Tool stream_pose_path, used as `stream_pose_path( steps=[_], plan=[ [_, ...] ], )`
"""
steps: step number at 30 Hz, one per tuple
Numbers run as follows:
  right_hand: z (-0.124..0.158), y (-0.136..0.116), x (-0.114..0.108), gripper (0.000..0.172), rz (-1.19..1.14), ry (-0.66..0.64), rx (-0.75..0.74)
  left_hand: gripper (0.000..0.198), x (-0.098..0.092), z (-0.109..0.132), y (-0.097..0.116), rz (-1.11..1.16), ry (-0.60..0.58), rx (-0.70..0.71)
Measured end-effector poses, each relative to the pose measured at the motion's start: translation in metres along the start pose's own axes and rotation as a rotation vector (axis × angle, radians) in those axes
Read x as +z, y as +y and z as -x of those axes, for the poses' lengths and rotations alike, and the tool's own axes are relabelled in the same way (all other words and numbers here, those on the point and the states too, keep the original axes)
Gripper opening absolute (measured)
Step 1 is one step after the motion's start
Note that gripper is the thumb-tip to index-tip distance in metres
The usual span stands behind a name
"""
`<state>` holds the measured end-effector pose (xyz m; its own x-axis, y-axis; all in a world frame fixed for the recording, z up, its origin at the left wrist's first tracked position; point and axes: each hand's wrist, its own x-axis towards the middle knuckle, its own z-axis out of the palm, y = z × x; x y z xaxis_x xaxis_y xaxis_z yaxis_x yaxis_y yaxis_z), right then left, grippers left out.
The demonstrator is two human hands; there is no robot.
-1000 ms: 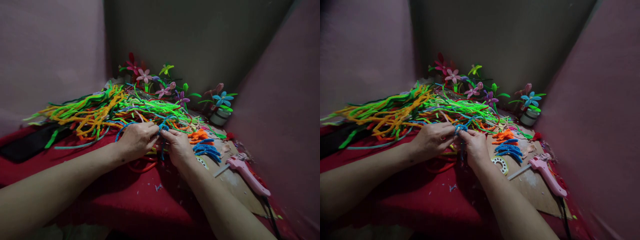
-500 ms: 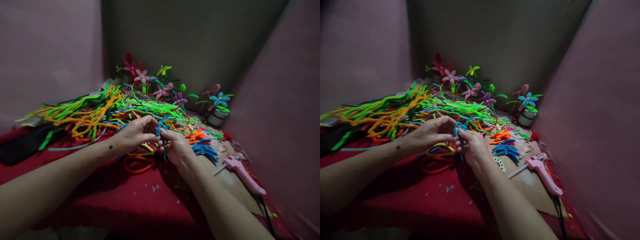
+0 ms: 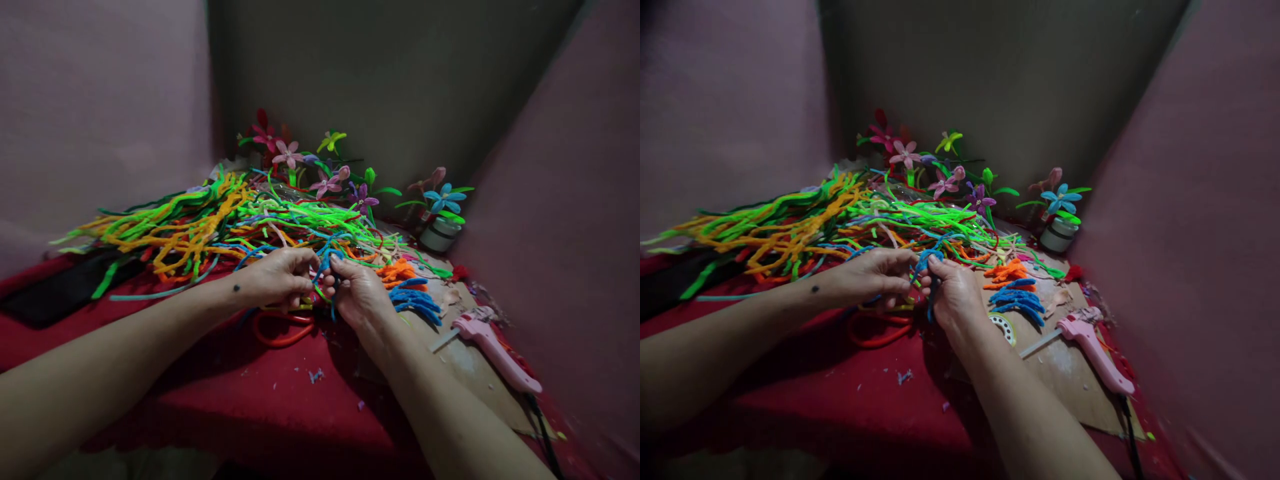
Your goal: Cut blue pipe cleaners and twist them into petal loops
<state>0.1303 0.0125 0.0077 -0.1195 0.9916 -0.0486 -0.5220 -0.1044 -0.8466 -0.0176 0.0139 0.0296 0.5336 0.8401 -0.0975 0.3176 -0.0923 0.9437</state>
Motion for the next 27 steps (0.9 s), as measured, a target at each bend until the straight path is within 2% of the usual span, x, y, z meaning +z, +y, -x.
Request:
stream_pose_path(
  steps=[3, 8, 11, 14, 18, 24, 27],
  plan=[
    [0.000, -0.002, 0.000, 0.012, -0.064, 0.059, 0.083, 0.024, -0.001, 0.002, 0.002, -0.023, -0.086, -0.074],
    [0.002, -0.002, 0.004, 0.013, -0.017, 0.098, 0.076, 0.010, -0.014, 0.001, -0.001, -0.064, -0.202, -0.097],
    [0.003, -0.001, 0.006, 0.013, -0.011, 0.087, 0.066, 0.013, -0.019, 0.000, -0.002, 0.036, -0.285, -0.092],
    [0.004, -0.001, 0.006, 0.013, -0.021, 0.026, 0.044, 0.023, -0.015, 0.000, -0.001, 0.270, -0.229, -0.065],
    [0.003, 0.001, 0.005, 0.014, -0.033, -0.007, 0.012, 0.020, -0.006, -0.004, -0.005, 0.538, -0.149, -0.041],
    [0.004, 0.000, 0.007, 0.014, -0.021, 0.013, 0.008, 0.015, -0.002, -0.006, -0.008, 0.547, 0.008, -0.047],
    [0.007, -0.001, 0.010, 0.013, -0.053, 0.000, 0.039, 0.017, -0.002, -0.003, -0.005, 0.514, -0.067, -0.059]
  ],
)
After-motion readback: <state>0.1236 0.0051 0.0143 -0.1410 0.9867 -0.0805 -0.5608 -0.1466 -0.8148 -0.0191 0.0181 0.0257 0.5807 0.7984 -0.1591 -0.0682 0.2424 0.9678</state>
